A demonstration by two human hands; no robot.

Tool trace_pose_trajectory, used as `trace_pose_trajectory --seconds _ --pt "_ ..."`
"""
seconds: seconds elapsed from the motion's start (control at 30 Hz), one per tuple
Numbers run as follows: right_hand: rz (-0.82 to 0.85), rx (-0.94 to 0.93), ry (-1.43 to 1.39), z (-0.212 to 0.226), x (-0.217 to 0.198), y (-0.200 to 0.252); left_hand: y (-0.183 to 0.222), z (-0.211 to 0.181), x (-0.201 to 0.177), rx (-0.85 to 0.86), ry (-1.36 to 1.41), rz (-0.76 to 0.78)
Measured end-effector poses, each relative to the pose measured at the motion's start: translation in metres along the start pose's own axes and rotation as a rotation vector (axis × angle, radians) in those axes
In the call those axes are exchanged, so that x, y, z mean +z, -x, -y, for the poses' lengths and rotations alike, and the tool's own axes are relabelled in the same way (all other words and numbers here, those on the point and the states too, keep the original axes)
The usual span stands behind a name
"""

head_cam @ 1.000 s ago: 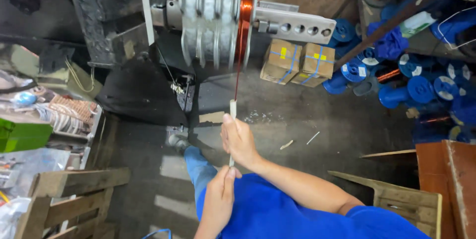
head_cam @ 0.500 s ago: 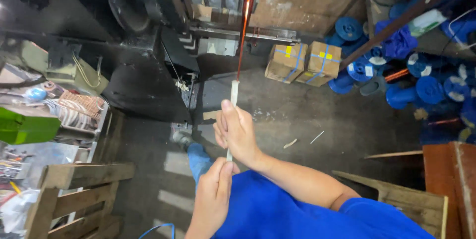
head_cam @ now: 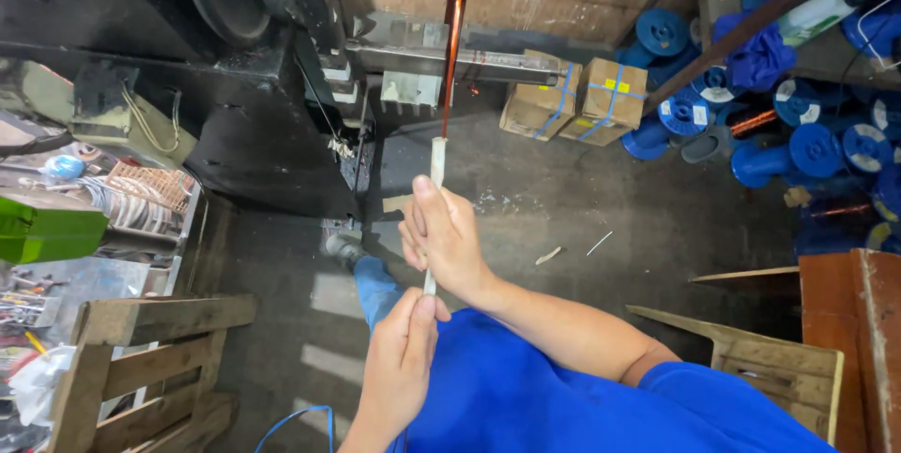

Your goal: Winding copper wire onto a motor component using a winding machine and cutting wire with pliers

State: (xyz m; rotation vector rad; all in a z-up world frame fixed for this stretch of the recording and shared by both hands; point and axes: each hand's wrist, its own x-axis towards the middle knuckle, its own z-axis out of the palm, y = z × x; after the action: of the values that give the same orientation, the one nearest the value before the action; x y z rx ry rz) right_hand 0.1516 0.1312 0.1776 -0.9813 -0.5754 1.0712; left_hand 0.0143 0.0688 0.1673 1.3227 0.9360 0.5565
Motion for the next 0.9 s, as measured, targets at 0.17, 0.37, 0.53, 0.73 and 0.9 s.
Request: trace_pose_trajectory --seconds 0.17,0.37,0.53,0.73,0.9 --pt "0.017 0.014 -0.023 0.007 0.006 0.006 0.007 -0.005 0.000 0.004 0.063 0.002" --pt "0.018 0.017 -0.027 0.000 -0.002 0.004 0.003 -0.002 0.001 -0.018 0.049 0.008" --pt "0.031 0.019 -0.030 0.004 -0.002 0.004 0.003 -0.004 0.001 -0.053 0.071 0.017" --pt "0.032 0.050 -0.058 0.010 0.002 0.002 0.004 -0.013 0.001 -0.058 0.081 0.002" --pt "0.025 0.064 -0.069 0.009 -0.003 0.002 0.003 -0.010 0.005 -0.031 0.147 0.019"
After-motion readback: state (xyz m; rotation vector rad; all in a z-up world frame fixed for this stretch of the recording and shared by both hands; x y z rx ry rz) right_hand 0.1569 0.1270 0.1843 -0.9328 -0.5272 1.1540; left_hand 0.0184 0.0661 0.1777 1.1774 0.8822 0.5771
